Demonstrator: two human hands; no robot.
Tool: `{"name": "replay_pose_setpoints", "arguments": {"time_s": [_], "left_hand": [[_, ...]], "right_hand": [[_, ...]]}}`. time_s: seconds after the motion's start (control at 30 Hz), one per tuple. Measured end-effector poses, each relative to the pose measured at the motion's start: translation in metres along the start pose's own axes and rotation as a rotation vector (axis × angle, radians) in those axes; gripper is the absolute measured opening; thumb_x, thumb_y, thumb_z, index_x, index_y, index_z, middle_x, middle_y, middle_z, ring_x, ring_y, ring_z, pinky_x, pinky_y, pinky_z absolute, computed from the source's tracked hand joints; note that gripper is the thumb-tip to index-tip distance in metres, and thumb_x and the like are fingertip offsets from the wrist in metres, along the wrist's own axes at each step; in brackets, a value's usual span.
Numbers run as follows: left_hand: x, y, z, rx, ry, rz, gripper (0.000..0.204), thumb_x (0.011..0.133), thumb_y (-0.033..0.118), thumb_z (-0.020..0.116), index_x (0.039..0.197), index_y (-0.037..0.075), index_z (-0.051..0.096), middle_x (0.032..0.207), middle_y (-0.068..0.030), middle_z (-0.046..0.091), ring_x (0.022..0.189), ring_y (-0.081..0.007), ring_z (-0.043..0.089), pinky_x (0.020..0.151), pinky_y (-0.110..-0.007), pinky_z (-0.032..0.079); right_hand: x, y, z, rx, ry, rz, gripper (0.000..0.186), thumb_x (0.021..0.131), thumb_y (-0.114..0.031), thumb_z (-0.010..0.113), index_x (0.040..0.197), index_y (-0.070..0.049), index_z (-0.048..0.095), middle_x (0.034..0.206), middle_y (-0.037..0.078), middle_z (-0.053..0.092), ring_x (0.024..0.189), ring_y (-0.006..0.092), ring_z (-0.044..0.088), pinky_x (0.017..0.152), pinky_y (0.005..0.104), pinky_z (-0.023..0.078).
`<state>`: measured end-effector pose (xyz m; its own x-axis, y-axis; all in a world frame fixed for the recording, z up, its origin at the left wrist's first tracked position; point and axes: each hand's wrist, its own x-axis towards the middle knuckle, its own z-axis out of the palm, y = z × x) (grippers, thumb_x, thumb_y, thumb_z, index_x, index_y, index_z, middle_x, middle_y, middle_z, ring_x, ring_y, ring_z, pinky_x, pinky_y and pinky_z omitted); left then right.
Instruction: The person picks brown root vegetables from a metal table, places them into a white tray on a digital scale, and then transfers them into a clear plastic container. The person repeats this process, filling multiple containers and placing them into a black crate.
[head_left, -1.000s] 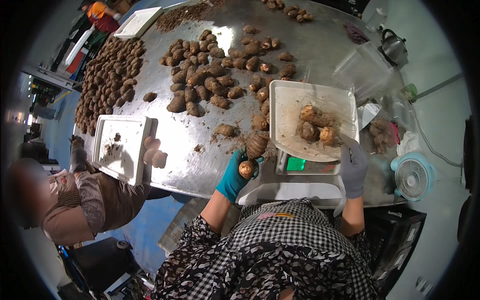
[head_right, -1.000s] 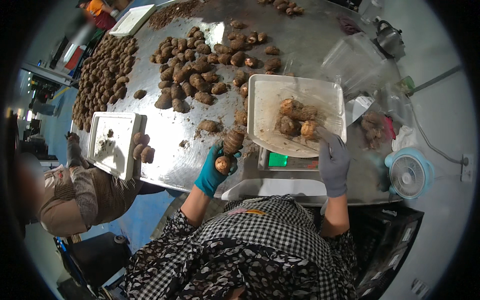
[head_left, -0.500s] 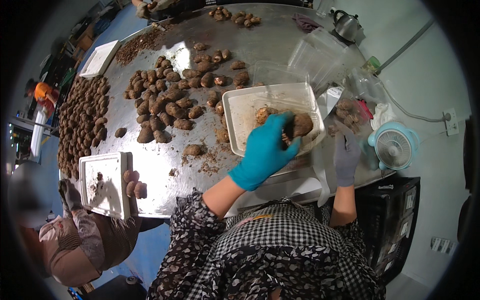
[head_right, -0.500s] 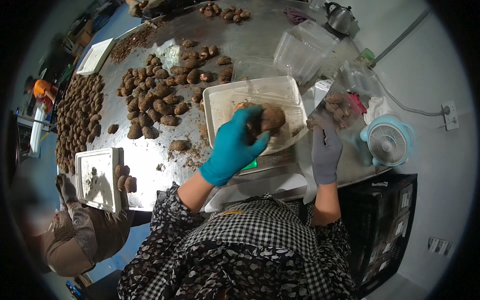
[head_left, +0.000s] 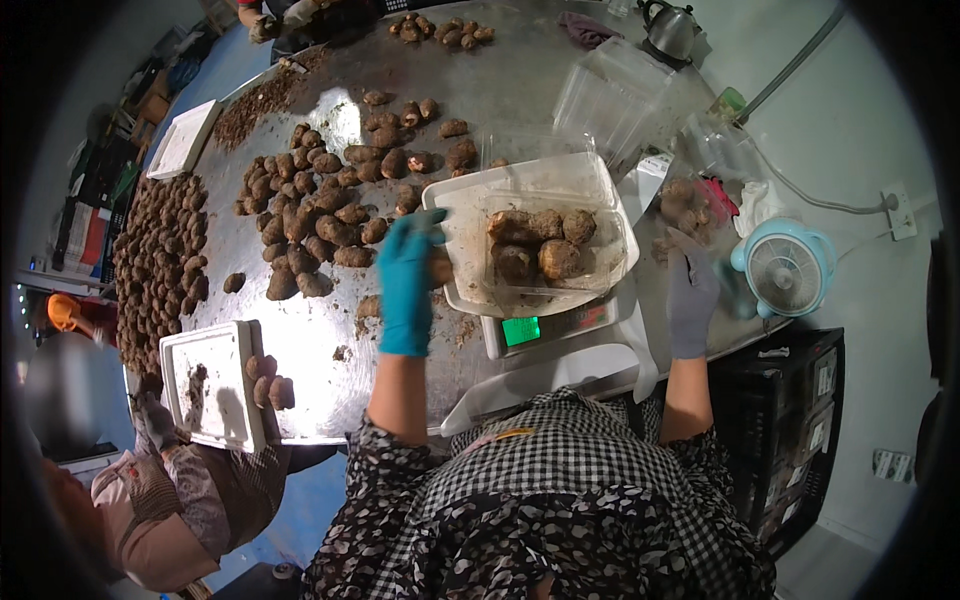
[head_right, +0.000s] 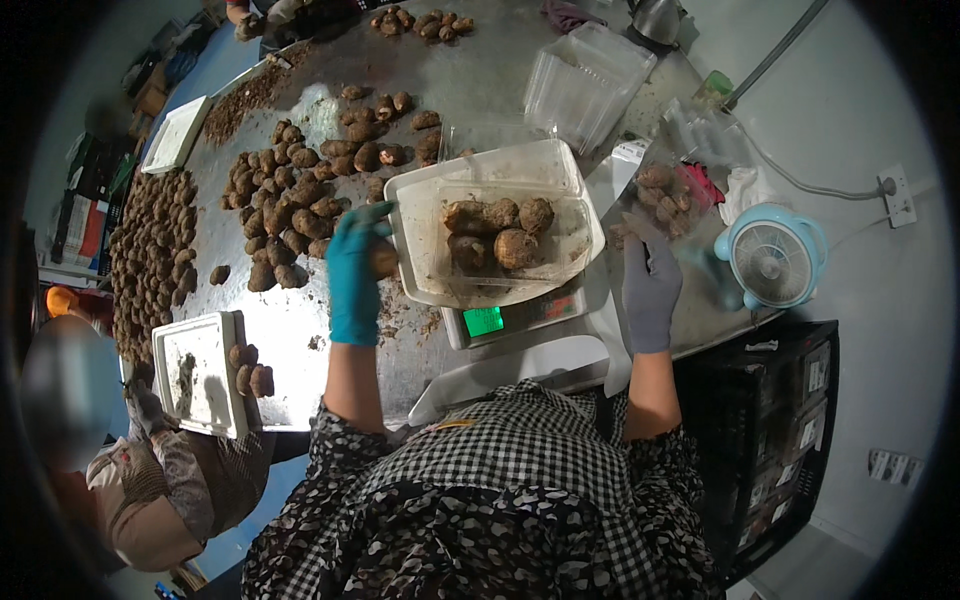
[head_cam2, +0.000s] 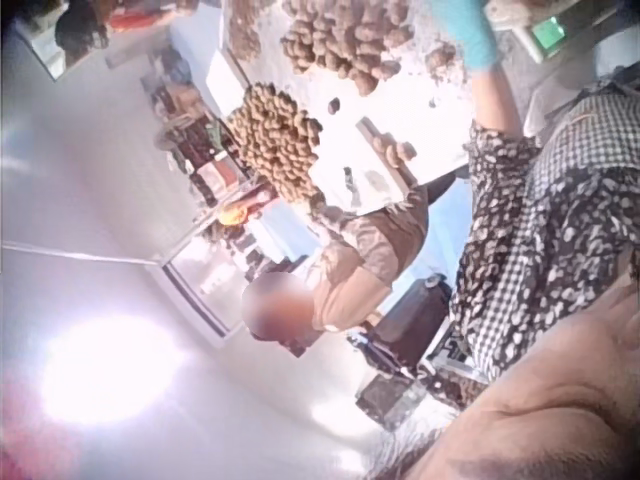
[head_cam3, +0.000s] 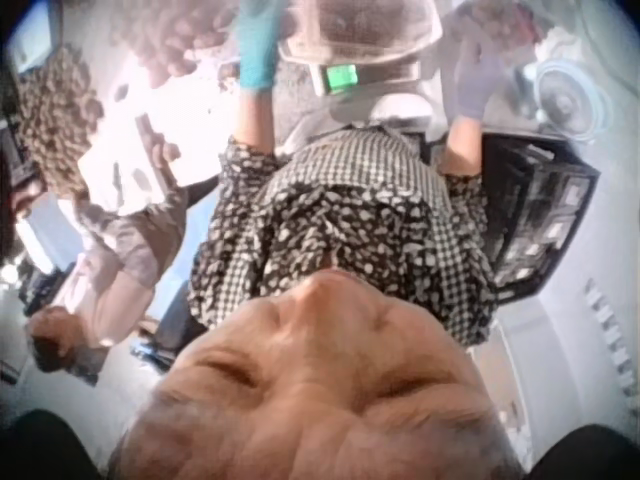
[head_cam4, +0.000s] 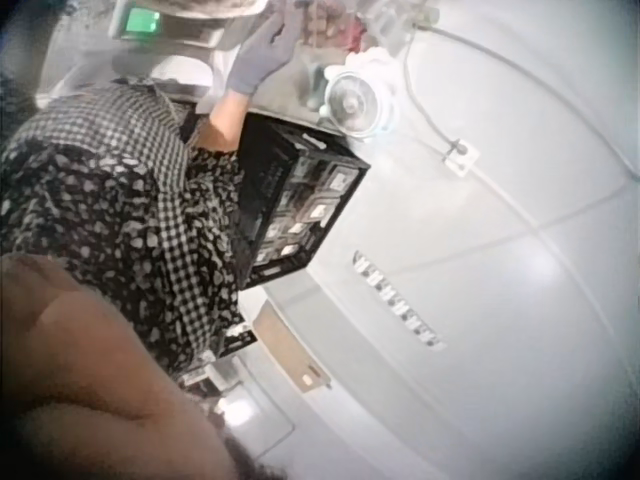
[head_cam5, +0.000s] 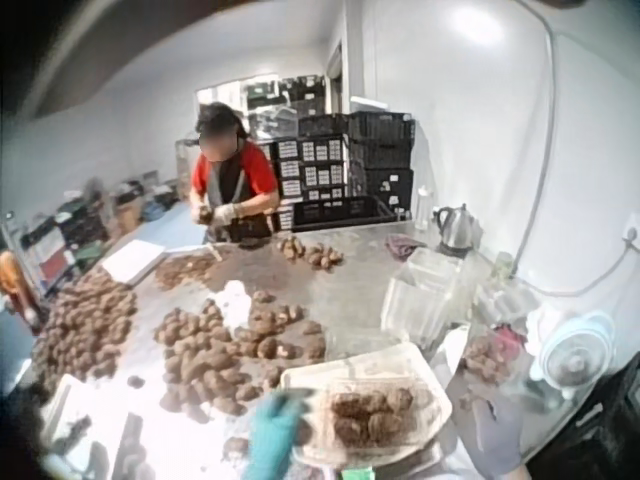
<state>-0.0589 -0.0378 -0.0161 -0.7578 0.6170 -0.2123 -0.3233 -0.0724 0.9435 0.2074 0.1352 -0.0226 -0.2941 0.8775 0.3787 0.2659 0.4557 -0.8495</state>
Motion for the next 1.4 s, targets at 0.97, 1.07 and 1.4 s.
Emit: {"name": "replay_pose_setpoints", "arguments": {"time_s": [0.97, 1.07, 1.4], "left_hand": [[-0.026, -0.03, -0.054, -0.392, -0.532, -0.22, 0.049, 0.088, 0.021, 0.058, 0.134, 0.009, 0.044, 0.116, -0.0085, 0.058, 0.081, -0.0117, 0.06, 0.064, -0.024, 0.051], [-0.038, 0.007, 0.013, 0.172, -0.491, 0.102, 0.052, 0.083, 0.009, 0.063, 0.133, 0.009, 0.045, 0.127, -0.0063, 0.05, 0.105, -0.0158, 0.054, 0.091, -0.031, 0.046], [0.007, -0.011, 0.047, 1.149, -0.332, 0.573, 0.051, 0.07, 0.02, 0.074, 0.118, 0.015, 0.058, 0.099, -0.0139, 0.057, 0.08, -0.0326, 0.061, 0.068, -0.04, 0.051]], "right_hand": [[-0.007, -0.014, 0.037, 0.117, -0.185, -0.033, 0.021, 0.087, 0.001, 0.054, 0.106, 0.002, 0.062, 0.097, 0.008, 0.064, 0.086, 0.0105, 0.058, 0.077, 0.0237, 0.046], [-0.005, -0.007, 0.03, 0.143, -0.177, -0.023, 0.02, 0.087, 0.001, 0.054, 0.106, 0.003, 0.062, 0.096, 0.008, 0.065, 0.085, 0.0096, 0.058, 0.075, 0.0227, 0.046], [-0.008, -0.004, 0.001, 0.103, -0.029, -0.061, 0.019, 0.088, -0.002, 0.053, 0.104, 0.003, 0.062, 0.095, 0.007, 0.065, 0.084, 0.0089, 0.058, 0.075, 0.0232, 0.046]]}}
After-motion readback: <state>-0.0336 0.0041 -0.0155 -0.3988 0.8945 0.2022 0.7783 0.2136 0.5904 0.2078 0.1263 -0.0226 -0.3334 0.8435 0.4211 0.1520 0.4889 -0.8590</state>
